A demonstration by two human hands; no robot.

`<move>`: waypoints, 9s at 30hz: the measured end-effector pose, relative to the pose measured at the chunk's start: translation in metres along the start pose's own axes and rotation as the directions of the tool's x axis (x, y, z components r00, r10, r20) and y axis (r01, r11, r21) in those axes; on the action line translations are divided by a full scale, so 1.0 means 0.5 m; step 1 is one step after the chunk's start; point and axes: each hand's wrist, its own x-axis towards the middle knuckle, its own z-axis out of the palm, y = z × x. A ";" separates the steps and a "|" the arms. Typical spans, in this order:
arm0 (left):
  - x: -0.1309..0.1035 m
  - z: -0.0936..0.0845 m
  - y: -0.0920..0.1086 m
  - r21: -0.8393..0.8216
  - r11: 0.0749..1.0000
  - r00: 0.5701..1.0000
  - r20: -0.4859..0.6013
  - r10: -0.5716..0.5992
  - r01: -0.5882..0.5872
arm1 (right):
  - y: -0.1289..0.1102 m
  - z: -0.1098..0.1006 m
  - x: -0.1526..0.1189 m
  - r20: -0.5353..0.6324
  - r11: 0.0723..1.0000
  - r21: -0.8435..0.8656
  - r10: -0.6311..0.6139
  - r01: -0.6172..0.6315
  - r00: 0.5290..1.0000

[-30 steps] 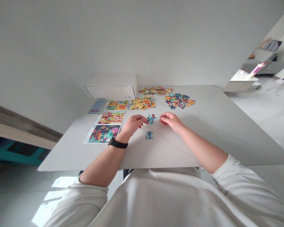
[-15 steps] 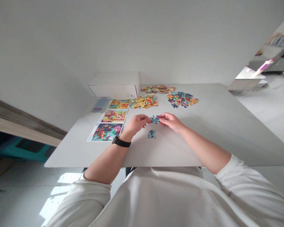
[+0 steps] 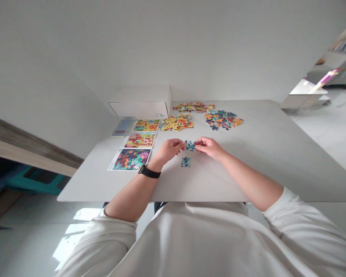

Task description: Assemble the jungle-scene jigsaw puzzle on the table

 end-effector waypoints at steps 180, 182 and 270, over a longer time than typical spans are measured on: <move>-0.028 0.038 0.040 -0.443 0.895 0.997 -0.068 0.022 -0.050 | 0.005 -0.245 0.083 -0.410 0.878 -0.440 -0.008 -0.191 0.912; -0.029 0.039 0.041 -0.441 0.896 0.998 -0.060 0.019 -0.044 | 0.003 -0.269 0.107 -0.398 0.823 -0.531 -0.031 -0.202 0.917; -0.031 0.132 0.083 -0.245 0.966 0.994 0.082 -0.065 0.083 | -0.028 -0.090 -0.140 0.185 0.529 -0.664 -0.569 0.528 0.802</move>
